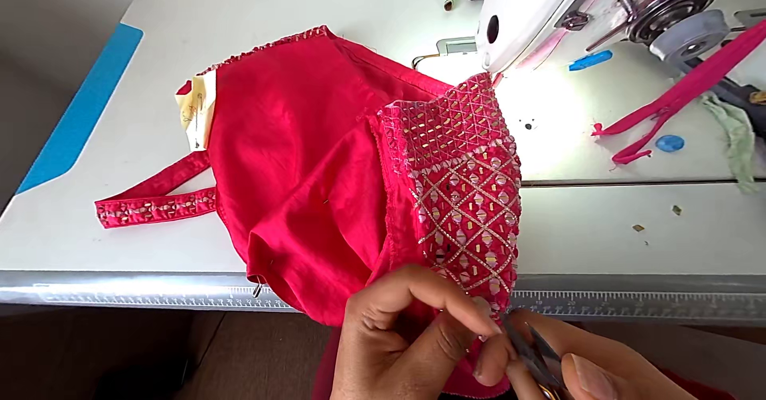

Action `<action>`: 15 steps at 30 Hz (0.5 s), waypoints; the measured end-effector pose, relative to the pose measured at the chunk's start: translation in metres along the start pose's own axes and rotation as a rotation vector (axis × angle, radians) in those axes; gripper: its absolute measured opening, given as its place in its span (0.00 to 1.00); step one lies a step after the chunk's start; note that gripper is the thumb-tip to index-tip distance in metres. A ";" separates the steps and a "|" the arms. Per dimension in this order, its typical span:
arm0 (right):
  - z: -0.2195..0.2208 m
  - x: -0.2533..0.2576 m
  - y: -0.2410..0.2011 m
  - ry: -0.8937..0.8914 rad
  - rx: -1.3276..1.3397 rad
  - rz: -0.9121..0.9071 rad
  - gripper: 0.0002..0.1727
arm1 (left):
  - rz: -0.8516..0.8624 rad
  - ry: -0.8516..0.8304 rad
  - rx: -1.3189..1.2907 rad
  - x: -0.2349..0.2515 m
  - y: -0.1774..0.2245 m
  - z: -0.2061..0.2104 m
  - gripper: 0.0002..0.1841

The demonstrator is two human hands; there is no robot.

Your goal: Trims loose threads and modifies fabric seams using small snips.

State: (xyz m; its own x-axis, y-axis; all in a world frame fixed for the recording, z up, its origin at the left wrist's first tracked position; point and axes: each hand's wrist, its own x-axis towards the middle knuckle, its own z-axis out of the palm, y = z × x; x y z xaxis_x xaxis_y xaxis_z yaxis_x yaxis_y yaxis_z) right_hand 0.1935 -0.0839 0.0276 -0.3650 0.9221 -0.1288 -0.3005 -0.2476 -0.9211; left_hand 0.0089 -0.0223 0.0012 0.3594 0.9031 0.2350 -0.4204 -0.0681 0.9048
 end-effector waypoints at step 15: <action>-0.009 0.006 -0.007 -0.032 -0.152 -0.015 0.20 | -0.005 -0.082 0.233 0.003 0.009 -0.003 0.10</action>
State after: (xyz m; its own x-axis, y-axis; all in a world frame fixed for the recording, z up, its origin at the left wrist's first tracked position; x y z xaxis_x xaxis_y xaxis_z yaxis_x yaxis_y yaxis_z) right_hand 0.2011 -0.0739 0.0297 -0.3898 0.9149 -0.1048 -0.1706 -0.1836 -0.9681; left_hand 0.0034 -0.0192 0.0093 0.4312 0.8670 0.2499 -0.2187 -0.1683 0.9612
